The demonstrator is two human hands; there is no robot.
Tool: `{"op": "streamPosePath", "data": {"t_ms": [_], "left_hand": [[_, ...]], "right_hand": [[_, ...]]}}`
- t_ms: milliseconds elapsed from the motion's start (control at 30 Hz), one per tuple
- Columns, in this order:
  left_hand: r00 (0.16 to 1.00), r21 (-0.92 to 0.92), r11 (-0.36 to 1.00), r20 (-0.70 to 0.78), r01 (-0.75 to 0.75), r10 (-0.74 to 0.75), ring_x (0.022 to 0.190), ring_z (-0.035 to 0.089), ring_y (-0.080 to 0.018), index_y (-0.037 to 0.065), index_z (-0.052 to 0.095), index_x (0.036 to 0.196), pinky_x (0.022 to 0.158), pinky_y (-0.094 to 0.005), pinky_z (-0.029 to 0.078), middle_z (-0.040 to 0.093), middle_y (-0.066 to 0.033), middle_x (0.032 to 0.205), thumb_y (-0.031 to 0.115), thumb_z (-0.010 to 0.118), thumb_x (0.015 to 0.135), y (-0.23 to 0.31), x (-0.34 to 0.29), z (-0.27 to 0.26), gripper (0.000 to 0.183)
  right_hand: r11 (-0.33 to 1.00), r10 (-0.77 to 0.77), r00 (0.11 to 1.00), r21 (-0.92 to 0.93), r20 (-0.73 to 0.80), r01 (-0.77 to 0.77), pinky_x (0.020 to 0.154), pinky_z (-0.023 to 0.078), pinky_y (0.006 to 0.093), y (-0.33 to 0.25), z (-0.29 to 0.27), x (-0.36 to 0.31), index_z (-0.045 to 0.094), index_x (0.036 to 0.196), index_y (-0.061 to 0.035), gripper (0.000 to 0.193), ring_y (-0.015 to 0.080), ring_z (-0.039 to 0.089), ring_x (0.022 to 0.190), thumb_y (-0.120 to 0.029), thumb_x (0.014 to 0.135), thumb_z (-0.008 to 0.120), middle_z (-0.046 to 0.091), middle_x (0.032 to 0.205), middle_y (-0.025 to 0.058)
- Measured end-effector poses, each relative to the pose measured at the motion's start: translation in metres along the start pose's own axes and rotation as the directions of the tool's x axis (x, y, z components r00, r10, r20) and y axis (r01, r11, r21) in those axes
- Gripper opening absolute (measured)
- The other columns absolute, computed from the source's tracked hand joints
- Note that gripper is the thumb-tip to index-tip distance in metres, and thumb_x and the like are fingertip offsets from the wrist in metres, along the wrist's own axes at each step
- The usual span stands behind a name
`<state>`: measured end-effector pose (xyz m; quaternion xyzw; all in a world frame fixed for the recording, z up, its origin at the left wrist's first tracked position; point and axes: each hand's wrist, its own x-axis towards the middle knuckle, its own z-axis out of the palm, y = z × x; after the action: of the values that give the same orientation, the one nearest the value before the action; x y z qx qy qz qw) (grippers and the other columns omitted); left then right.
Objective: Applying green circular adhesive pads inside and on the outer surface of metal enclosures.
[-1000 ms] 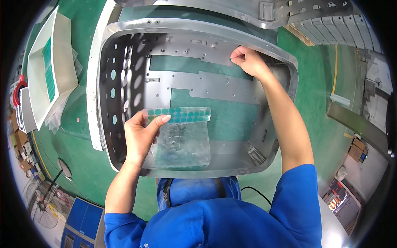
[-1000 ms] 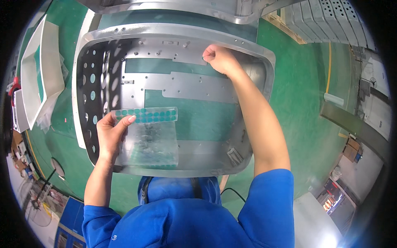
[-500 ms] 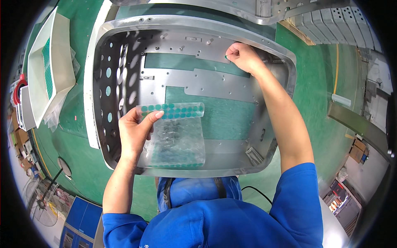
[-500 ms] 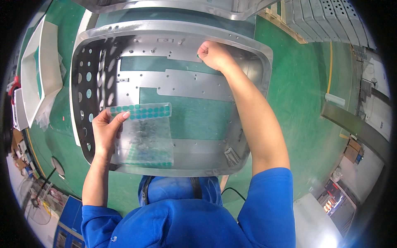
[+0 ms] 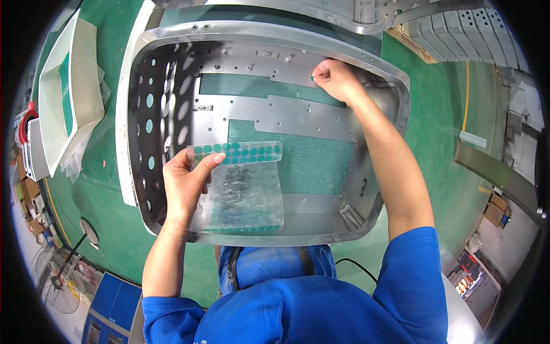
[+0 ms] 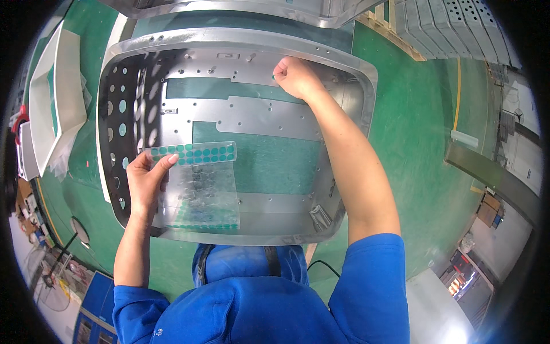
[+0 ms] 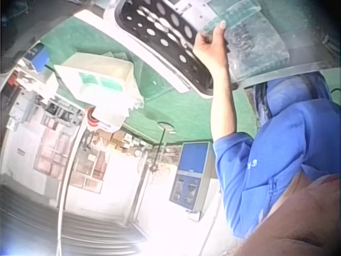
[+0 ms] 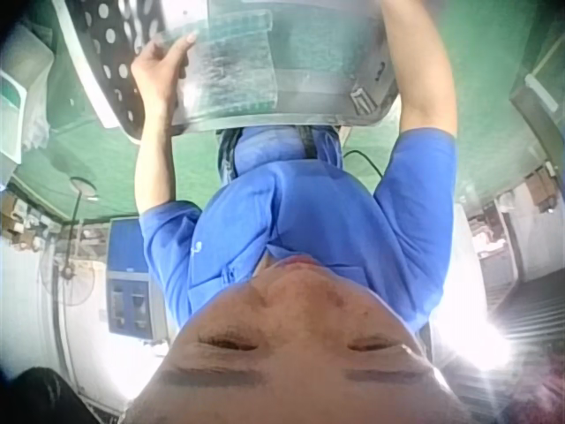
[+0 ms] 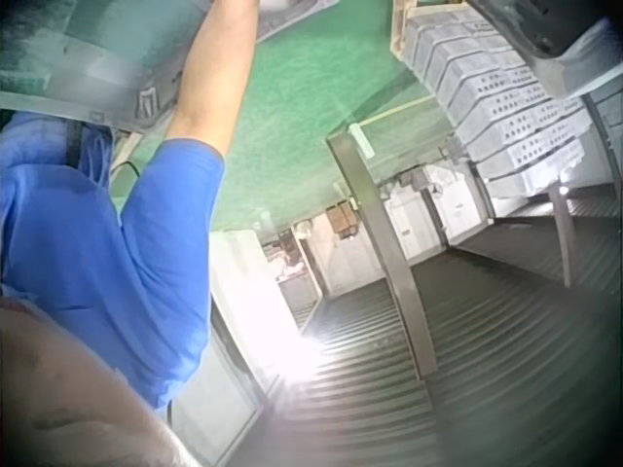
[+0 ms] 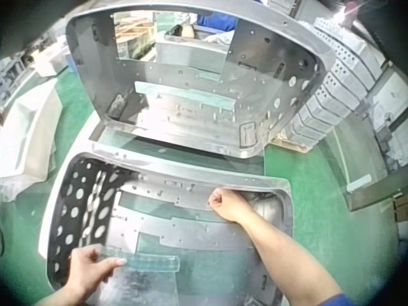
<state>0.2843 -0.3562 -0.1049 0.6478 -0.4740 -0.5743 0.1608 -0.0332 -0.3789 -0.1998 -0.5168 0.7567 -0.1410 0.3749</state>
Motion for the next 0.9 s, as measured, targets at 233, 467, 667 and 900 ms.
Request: {"op": "streamPosePath", "data": {"t_ms": [233, 467, 667, 900], "left_hand": [[1.0, -0.017, 1.0, 0.011, -0.003, 0.004, 0.038, 0.04, -0.0025, 0.003, 0.058, 0.07, 0.034, -0.0169, 0.029, 0.048, 0.0026, 0.049, 0.017, 0.072, 0.07, -0.001, 0.001, 0.0, 0.019], [1.0, -0.007, 1.0, 0.014, 0.006, -0.006, 0.038, 0.04, -0.0027, 0.004, 0.058, 0.069, 0.034, -0.0174, 0.03, 0.048, 0.0023, 0.048, 0.017, 0.073, 0.069, -0.001, 0.001, 0.001, 0.02], [0.999, -0.032, 0.999, 0.032, 0.002, -0.001, 0.038, 0.04, -0.003, 0.005, 0.054, 0.063, 0.034, -0.0177, 0.03, 0.047, 0.002, 0.048, 0.017, 0.073, 0.068, -0.001, 0.002, 0.001, 0.023], [0.999, -0.038, 0.999, 0.051, -0.013, 0.015, 0.036, 0.039, -0.0031, 0.005, 0.05, 0.058, 0.033, -0.0182, 0.029, 0.045, 0.0022, 0.046, 0.017, 0.074, 0.068, -0.004, 0.003, -0.001, 0.028]], "right_hand": [[1.0, -0.008, 1.0, -0.006, -0.002, 0.008, 0.066, 0.044, 0.0264, 0.001, 0.001, 0.0, 0.059, 0.082, -0.0011, 0.014, 0.0142, 0.055, 0.069, -0.01, 0.072, 0.059, 0.059, 0.073, 0.0058], [1.0, 0.004, 1.0, -0.002, -0.012, -0.004, 0.066, 0.044, 0.0262, 0.001, 0.001, 0.0, 0.06, 0.081, -0.0007, 0.014, 0.0142, 0.055, 0.069, -0.01, 0.07, 0.059, 0.059, 0.073, 0.0061], [0.992, -0.057, 0.993, -0.115, -0.107, 0.045, 0.069, 0.045, 0.0294, -0.007, 0.005, -0.011, 0.06, 0.082, -0.0005, 0.014, 0.0205, 0.057, 0.073, -0.005, 0.07, 0.052, 0.056, 0.08, 0.0098], [0.941, -0.292, 0.917, -0.255, -0.271, 0.224, 0.075, 0.045, 0.0339, -0.006, 0.016, -0.039, 0.056, 0.103, -0.0026, 0.039, 0.0288, 0.053, 0.083, 0.004, 0.066, 0.043, 0.052, 0.09, 0.0146]]}}
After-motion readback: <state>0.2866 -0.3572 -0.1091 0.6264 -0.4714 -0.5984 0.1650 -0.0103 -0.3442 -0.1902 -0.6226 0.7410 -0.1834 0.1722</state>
